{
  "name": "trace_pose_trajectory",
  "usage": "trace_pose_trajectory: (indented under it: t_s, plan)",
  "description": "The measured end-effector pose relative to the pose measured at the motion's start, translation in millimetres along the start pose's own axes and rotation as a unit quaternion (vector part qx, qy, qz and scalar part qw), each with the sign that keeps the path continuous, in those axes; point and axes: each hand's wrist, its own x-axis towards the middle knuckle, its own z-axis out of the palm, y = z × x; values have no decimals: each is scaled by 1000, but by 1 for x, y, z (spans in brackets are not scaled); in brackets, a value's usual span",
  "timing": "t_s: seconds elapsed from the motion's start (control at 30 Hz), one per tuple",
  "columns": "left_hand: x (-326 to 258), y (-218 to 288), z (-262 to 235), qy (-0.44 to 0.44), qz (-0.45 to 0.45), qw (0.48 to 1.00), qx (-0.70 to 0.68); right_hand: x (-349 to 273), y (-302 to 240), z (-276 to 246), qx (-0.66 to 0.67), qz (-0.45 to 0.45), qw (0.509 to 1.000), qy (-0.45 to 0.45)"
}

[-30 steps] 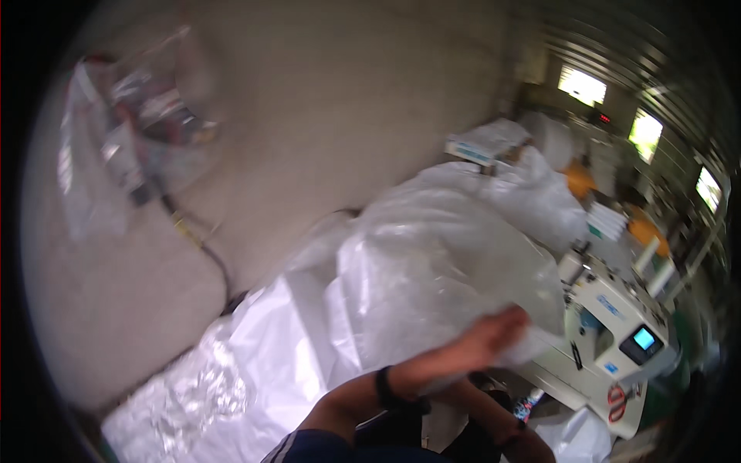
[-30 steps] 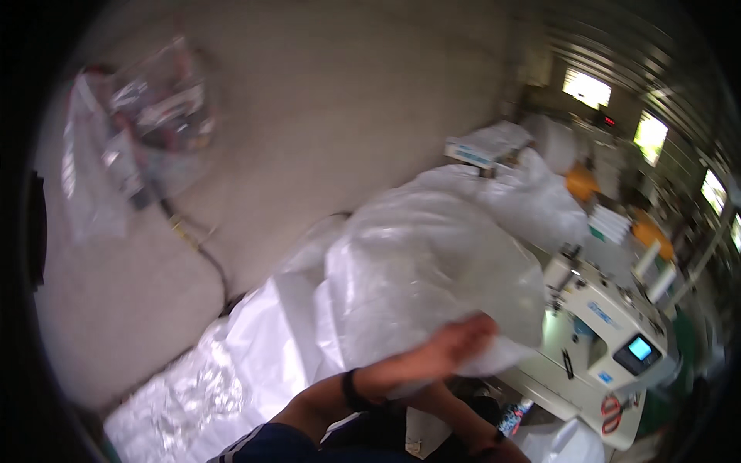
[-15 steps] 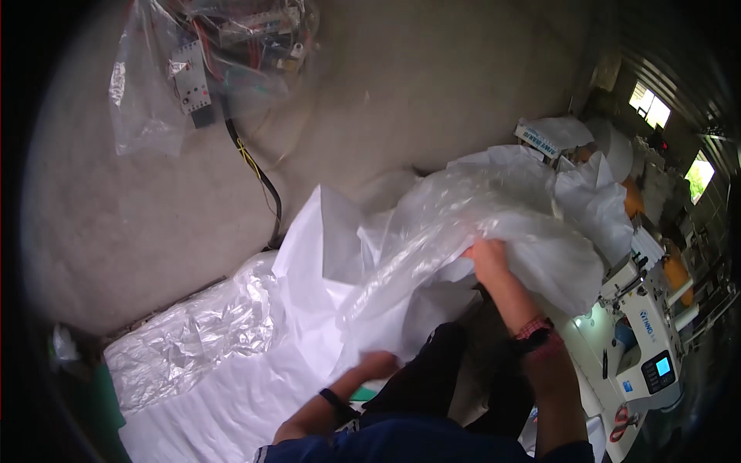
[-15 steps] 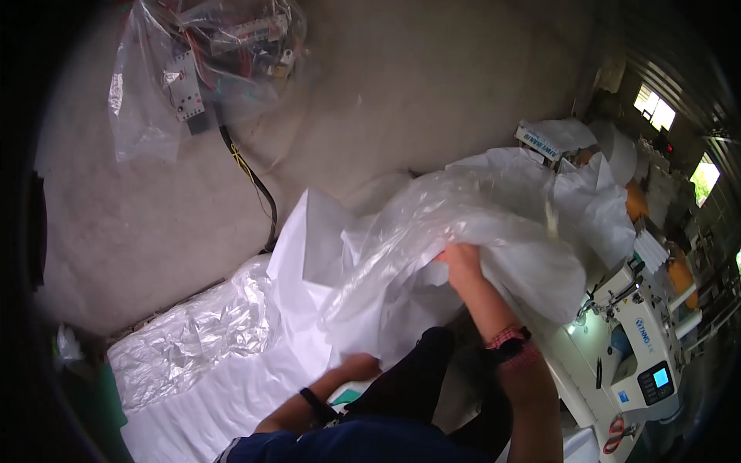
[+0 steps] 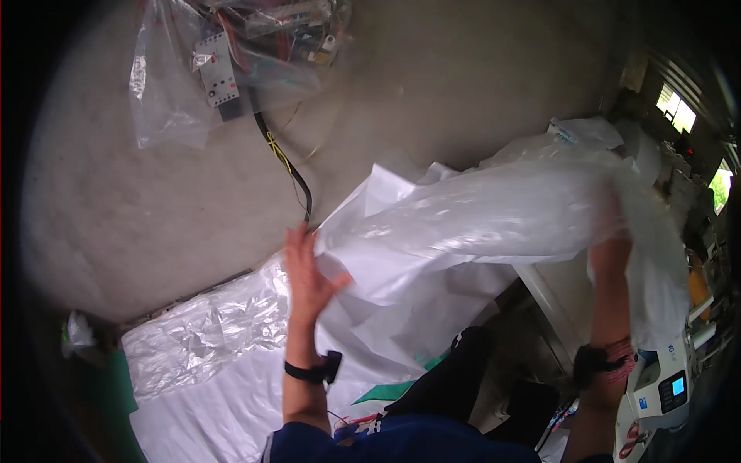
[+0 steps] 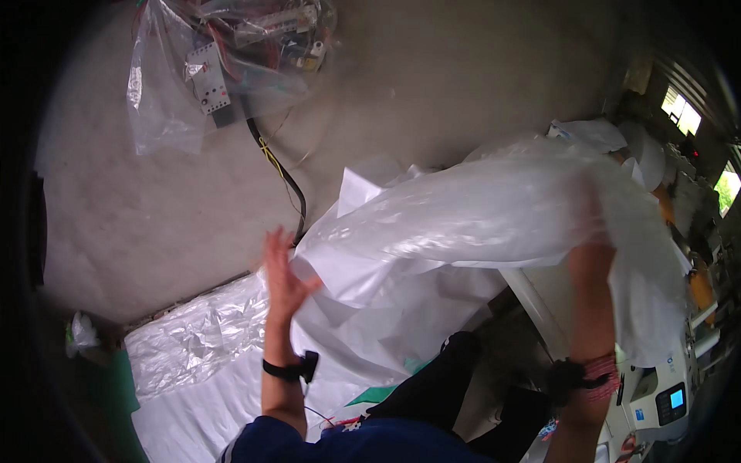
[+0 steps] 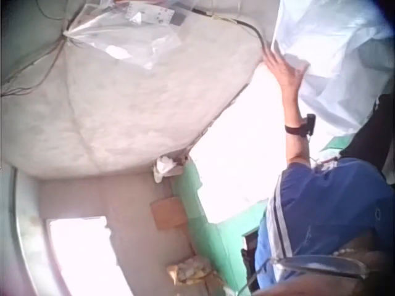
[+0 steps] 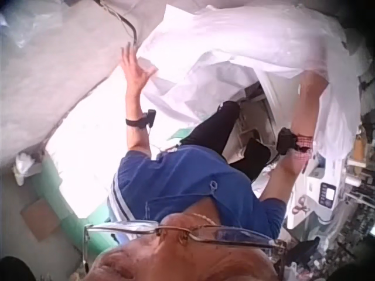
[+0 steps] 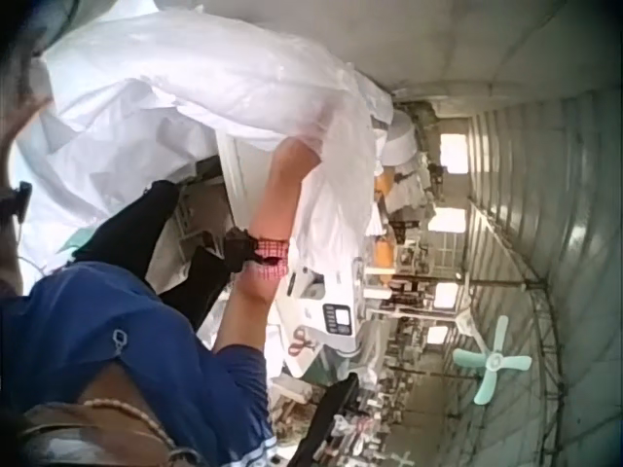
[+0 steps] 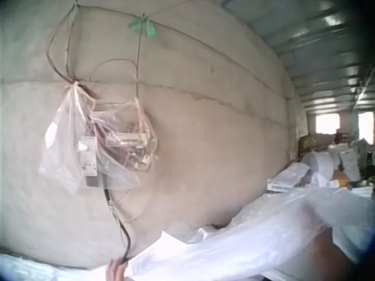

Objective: The person aligns and folds the edges of a white fabric bag by hand, feeding the material through a sewing machine to stitch the sections. They reposition and smooth the fabric between stitches before setting the completed bag aside on the table.

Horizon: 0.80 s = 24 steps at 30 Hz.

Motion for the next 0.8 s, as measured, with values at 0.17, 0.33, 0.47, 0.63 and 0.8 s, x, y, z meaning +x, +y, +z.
trace_pose_trajectory:
  t_s: [0.17,0.33,0.47,0.63,0.8]
  plan:
    - [-115,110,13,-381,-13,868,-318,37,49,-16,-152,55,986,-48]
    - [-214,121,20,-361,-37,853,-375,25,74,-8,-173,48,981,-74]
    - [-244,92,41,-328,-303,749,-489,15,75,-5,-173,45,980,-87]
    - [-272,115,68,-435,-281,683,-515,18,77,-1,-168,37,980,-96]
    - [-317,94,124,-541,-254,781,-181,19,52,34,-135,39,986,-94]
